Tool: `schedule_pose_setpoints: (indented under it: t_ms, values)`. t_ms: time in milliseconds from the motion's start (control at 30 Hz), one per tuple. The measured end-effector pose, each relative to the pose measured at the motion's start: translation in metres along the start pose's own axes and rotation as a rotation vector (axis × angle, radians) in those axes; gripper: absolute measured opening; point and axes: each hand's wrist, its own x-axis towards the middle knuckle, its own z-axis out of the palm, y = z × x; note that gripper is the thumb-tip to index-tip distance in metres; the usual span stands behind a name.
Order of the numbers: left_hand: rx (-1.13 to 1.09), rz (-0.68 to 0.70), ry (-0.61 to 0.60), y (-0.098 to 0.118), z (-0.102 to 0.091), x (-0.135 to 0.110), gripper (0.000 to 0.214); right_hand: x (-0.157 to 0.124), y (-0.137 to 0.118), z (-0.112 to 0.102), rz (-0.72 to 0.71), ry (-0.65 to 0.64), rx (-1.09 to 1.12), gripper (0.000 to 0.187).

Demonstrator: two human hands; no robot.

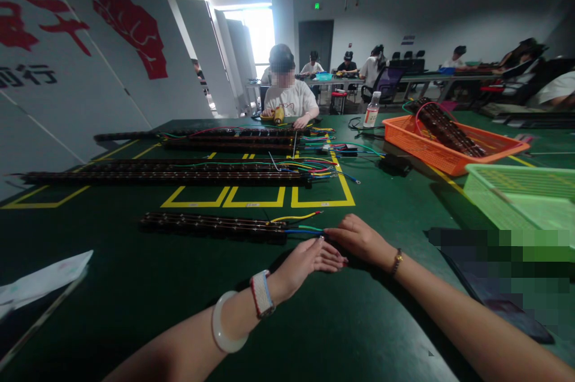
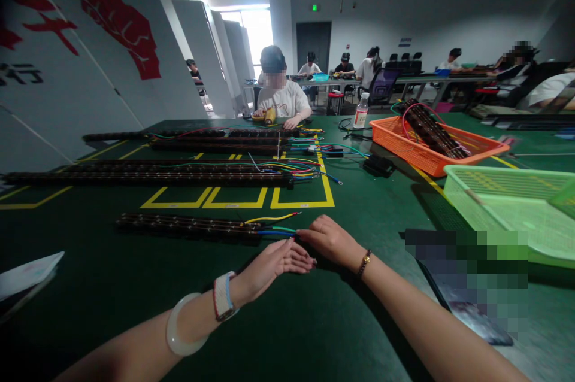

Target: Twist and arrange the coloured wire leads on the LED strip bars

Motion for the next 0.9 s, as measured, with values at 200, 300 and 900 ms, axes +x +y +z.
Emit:
schedule_pose_setpoints:
  t_ms: [200, 300, 900]
  values:
    - [0.105, 0.003, -0.086, -0.003, -0.001, 0.000, 0.048, 0.002, 0.001, 0.001, -0.034, -0.119, 0.019, 0.025]
    - [0.100, 0.010, -0.067, -0.002, -0.001, 0.000, 0.048, 0.003, 0.000, 0.002, -0.042, -0.144, 0.015, 0.023]
    - [0.137, -0.004, -0.065, 0.002, 0.003, -0.001, 0.041, 0.015, 0.012, 0.012, 0.406, 0.006, 0.277, 0.025]
